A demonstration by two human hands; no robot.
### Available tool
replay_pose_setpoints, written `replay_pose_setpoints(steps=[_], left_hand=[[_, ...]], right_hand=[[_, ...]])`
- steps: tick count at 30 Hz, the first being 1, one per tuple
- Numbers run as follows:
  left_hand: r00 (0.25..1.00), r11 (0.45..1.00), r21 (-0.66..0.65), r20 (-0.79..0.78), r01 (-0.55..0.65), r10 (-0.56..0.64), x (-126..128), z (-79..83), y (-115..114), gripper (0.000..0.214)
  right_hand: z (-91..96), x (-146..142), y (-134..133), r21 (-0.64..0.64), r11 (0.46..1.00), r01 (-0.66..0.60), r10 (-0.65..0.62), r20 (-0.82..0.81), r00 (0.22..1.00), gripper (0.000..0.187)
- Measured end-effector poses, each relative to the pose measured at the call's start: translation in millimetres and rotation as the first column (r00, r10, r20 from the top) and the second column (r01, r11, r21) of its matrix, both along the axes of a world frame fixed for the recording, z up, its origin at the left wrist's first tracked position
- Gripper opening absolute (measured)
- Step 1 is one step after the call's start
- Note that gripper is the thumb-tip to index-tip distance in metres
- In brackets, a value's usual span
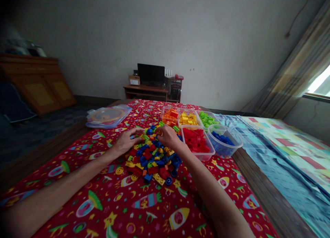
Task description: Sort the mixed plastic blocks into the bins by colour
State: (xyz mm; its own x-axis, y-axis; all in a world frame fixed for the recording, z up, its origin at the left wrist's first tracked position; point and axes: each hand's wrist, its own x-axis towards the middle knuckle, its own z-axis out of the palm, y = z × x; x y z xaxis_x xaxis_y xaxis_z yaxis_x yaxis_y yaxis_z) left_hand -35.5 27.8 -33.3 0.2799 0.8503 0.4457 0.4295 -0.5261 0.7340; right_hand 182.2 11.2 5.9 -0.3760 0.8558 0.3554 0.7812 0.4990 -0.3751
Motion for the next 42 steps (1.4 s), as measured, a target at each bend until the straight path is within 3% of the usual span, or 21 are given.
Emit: replay_pose_setpoints(steps=[4,7,12,16,18,21,23,26,29,31,33,36,39,42], left_hand=[[0.995,0.998,0.021,0.084,0.052,-0.053,8,4.0,-6,0.044],[0.995,0.998,0.044,0.083,0.049,-0.053,14,5.8,-10,0.05],[0.986,0.98,0.2,-0.162,0.004,0.029,15,15.3,-21,0.053],[0.928,0.959,0.248,-0.372,0.135,-0.034,11,26.8,-28,0.042],[0.921,0.956,0.248,-0.385,0.158,-0.052,10,30.6,-28,0.039],[0.975,0.979,0.191,-0.222,0.068,-0.024,9,33.0,-22,0.04],[0.998,0.998,0.046,-0.043,0.044,-0.042,10,32.9,-19,0.049],[0.983,0.98,-0.176,0.171,0.098,-0.068,13,32.0,-20,0.062],[0.976,0.959,-0.256,0.206,0.123,-0.07,17,31.3,-26,0.067],[0.987,0.969,-0.221,0.138,0.112,-0.082,19,31.8,-28,0.063],[0.998,0.992,-0.106,-0.019,0.065,-0.067,17,33.3,-27,0.053],[0.941,0.998,0.055,-0.337,0.035,-0.015,5,35.8,-21,0.038],[0.799,0.98,-0.048,-0.572,0.193,-0.185,-16,36.0,-11,0.035],[0.683,0.931,-0.172,-0.639,0.322,-0.355,-31,33.7,-4,0.041]], right_hand=[[0.6,1,0,-0.019,0.999,-0.05,0.049,-0.063,0.997,0.02],[2.4,1,-3,-0.008,1.0,-0.029,0.028,-0.016,0.999,0.029],[8.8,-5,-13,0.016,0.997,-0.079,0.08,-0.058,0.995,0.03],[8.5,-13,-19,0.029,0.994,-0.102,0.104,-0.048,0.993,0.024],[7.5,-15,-19,0.058,0.996,-0.071,0.074,-0.036,0.997,0.022],[7.7,-13,-16,0.038,0.999,-0.034,0.039,-0.113,0.993,0.019],[9.1,-13,-15,0.004,0.999,-0.047,0.047,-0.211,0.976,0.021],[11.7,-16,-17,-0.001,0.987,-0.158,0.151,-0.283,0.947,0.029],[13.5,-21,-22,0.043,0.968,-0.248,0.251,-0.215,0.944,0.031],[14.3,-21,-24,0.057,0.97,-0.238,0.245,-0.171,0.955,0.025],[13.9,-17,-22,0.037,0.981,-0.192,0.196,-0.179,0.964,0.022],[10.5,-5,-10,-0.116,0.977,-0.177,0.132,-0.319,0.939,0.022],[6.2,6,2,-0.325,0.903,-0.282,0.057,-0.559,0.827,0.026],[5.3,13,7,-0.404,0.835,-0.374,-0.006,-0.685,0.728,0.028]])
